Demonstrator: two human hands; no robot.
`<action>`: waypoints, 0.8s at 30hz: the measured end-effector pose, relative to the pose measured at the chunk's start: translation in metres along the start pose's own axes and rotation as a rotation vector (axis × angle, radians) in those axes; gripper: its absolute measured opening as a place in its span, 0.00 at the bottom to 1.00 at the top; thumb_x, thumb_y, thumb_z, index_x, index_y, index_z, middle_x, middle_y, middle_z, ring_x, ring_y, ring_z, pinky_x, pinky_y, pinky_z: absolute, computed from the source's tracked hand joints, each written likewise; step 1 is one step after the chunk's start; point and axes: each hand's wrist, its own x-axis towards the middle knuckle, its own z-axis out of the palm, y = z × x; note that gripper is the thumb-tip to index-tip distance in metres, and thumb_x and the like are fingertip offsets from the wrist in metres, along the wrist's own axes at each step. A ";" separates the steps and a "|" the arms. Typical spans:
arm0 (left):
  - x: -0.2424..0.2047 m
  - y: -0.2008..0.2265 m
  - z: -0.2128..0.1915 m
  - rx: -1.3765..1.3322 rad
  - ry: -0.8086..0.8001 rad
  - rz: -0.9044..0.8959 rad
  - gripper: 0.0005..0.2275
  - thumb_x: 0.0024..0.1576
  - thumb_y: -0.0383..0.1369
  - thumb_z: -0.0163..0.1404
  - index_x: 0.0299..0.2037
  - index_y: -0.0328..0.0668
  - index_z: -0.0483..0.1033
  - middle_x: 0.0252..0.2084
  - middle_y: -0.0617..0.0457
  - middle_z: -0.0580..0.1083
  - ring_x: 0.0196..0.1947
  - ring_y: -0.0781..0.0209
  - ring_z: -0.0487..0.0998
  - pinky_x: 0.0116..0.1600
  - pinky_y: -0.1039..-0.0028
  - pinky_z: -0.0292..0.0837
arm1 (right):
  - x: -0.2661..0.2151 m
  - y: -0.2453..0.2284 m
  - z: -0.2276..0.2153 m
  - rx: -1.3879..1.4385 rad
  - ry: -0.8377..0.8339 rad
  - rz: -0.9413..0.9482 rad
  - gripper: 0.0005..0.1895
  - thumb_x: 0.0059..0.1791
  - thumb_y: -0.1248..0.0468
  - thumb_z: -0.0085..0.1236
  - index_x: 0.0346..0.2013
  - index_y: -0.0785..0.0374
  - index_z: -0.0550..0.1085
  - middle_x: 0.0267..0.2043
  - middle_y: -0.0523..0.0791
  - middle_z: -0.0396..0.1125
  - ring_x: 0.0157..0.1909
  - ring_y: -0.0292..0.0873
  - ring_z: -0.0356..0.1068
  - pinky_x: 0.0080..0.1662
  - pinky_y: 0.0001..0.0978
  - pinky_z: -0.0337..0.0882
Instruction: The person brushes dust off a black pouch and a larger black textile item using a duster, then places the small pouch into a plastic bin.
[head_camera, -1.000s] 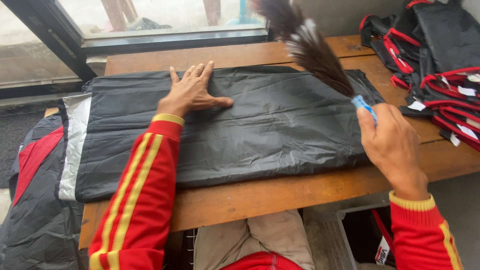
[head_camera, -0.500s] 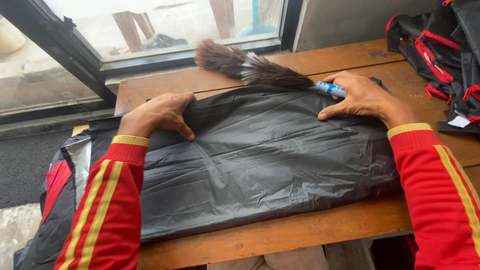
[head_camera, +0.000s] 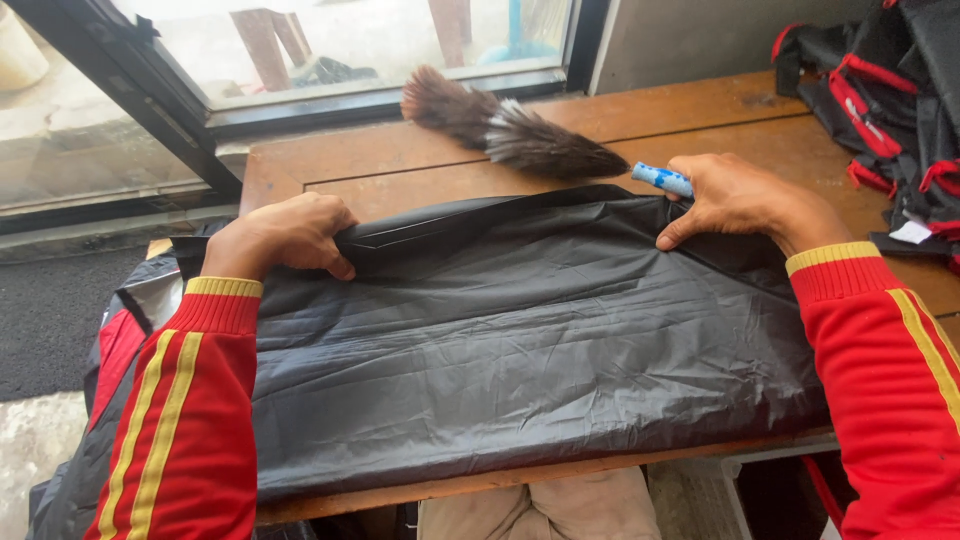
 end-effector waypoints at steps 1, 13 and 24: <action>0.000 -0.007 0.001 0.054 0.102 0.053 0.14 0.42 0.36 0.60 0.37 0.44 0.78 0.35 0.46 0.77 0.35 0.49 0.77 0.39 0.63 0.68 | 0.005 0.005 0.000 -0.033 0.076 -0.060 0.25 0.29 0.57 0.75 0.29 0.60 0.68 0.29 0.47 0.67 0.33 0.47 0.64 0.34 0.37 0.58; -0.142 -0.036 0.023 0.834 1.364 0.072 0.05 0.58 0.35 0.54 0.35 0.61 0.70 0.38 0.61 0.71 0.31 0.60 0.74 0.38 0.73 0.68 | -0.087 0.026 -0.029 0.320 0.875 -0.363 0.25 0.55 0.68 0.75 0.31 0.60 0.62 0.39 0.43 0.64 0.38 0.36 0.59 0.42 0.31 0.57; -0.108 -0.010 0.166 0.617 1.148 0.442 0.07 0.50 0.26 0.49 0.26 0.49 0.65 0.27 0.56 0.64 0.25 0.58 0.67 0.29 0.71 0.62 | -0.146 0.038 0.104 -0.041 0.581 -0.100 0.24 0.30 0.47 0.70 0.29 0.57 0.71 0.33 0.46 0.71 0.39 0.51 0.69 0.42 0.42 0.63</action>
